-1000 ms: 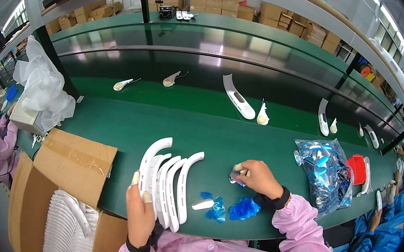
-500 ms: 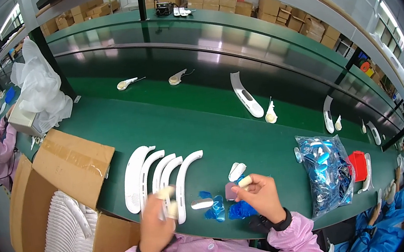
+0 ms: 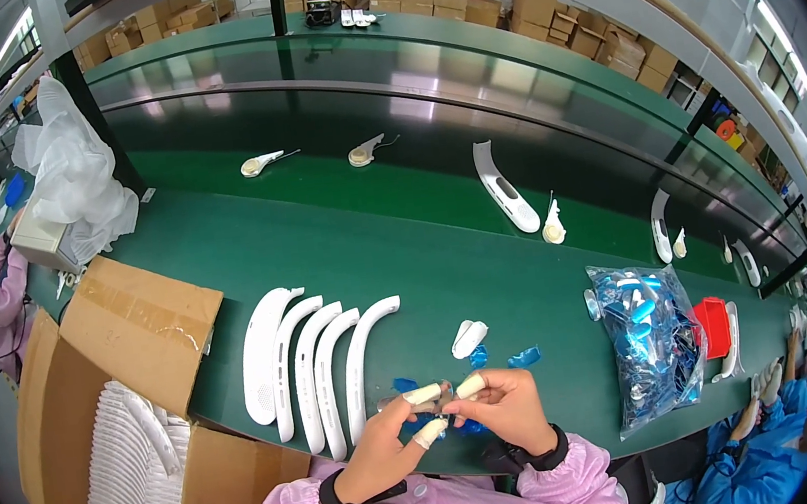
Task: Applying protective film to plastic handles and organizing them on an assembly line.
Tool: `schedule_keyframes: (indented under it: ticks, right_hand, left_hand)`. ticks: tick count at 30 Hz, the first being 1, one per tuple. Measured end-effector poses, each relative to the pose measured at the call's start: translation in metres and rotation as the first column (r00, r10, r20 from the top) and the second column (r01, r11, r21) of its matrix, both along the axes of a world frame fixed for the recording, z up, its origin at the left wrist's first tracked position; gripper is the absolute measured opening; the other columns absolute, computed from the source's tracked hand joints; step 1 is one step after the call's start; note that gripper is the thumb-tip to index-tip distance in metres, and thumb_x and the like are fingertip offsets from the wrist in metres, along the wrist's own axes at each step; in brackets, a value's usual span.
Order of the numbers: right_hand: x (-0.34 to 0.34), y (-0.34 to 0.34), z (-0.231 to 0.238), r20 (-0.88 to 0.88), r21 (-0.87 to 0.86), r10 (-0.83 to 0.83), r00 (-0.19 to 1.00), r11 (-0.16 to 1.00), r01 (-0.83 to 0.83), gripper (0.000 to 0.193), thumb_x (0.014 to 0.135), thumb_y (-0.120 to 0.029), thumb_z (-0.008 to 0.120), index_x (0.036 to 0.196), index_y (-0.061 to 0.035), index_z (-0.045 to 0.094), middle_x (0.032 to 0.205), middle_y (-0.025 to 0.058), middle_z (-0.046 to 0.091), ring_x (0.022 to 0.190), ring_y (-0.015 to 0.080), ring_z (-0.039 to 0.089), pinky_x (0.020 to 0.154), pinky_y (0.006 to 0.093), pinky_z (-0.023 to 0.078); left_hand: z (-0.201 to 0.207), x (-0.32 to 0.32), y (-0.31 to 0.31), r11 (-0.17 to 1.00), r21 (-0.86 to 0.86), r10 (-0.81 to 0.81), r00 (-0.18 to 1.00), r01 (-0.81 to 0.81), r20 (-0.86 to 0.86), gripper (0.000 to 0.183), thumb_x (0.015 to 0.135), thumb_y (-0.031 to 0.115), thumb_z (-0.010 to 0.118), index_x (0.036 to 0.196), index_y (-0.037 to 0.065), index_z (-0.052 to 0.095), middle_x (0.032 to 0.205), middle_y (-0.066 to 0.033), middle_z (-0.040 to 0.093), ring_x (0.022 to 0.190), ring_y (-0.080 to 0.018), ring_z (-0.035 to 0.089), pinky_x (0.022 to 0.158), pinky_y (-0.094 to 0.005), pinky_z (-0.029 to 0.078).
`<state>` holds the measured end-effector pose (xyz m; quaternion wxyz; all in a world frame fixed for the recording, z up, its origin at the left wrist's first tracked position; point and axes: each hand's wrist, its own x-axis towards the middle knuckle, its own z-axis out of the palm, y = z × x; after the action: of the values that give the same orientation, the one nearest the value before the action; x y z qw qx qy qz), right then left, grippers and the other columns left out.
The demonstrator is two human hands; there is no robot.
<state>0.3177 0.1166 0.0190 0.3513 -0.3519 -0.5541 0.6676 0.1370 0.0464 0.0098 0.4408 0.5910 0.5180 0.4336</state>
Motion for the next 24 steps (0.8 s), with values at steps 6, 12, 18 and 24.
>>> schedule_keyframes:
  ticks: [6,12,18,24]
  right_hand:
    - [-0.007,-0.004,-0.002,0.05,0.026,0.038,0.998,0.999,-0.04,0.011,0.082,-0.001,0.071,0.088,0.0063,0.066,0.081,0.005,0.067,0.067,0.0067,0.062,0.057,0.0176,0.048]
    - [-0.024,-0.014,-0.004,-0.019,0.192,-0.11,0.994,0.975,0.111,0.013,0.081,-0.001,0.072,0.088,0.0062,0.065,0.081,0.0049,0.065,0.067,0.0061,0.062,0.055,0.017,0.048]
    - [-0.028,-0.015,-0.008,0.038,0.209,-0.093,0.995,0.975,0.083,0.011,0.081,0.0,0.071,0.086,0.0065,0.064,0.081,0.0051,0.064,0.07,0.0057,0.062,0.055,0.0167,0.046]
    - [-0.026,-0.004,-0.005,0.054,0.314,0.061,0.997,0.946,-0.075,0.011,0.079,0.0,0.071,0.082,0.004,0.061,0.074,0.0044,0.06,0.062,0.0066,0.057,0.051,0.0219,0.043]
  left_hand:
    - [0.001,-0.004,0.001,1.0,-0.009,0.001,0.998,0.0,0.057,0.037,0.087,0.012,0.065,0.122,0.003,0.057,0.102,-0.0119,0.066,0.083,-0.0242,0.061,0.077,-0.0326,0.048]
    - [-0.004,-0.009,0.004,0.981,0.178,0.067,0.997,-0.073,0.04,0.027,0.085,0.008,0.066,0.11,0.0,0.066,0.109,-0.0139,0.067,0.095,-0.0278,0.065,0.082,-0.0323,0.049]
    - [-0.008,-0.012,0.004,0.978,0.19,0.077,0.996,-0.083,0.041,0.026,0.083,0.007,0.068,0.108,0.0,0.068,0.111,-0.0149,0.067,0.1,-0.0275,0.065,0.085,-0.0322,0.049]
    - [-0.009,-0.02,0.003,0.999,0.031,0.031,0.956,-0.042,0.291,0.027,0.083,0.009,0.07,0.109,0.001,0.068,0.107,-0.0127,0.067,0.08,-0.0165,0.06,0.073,-0.0264,0.048]
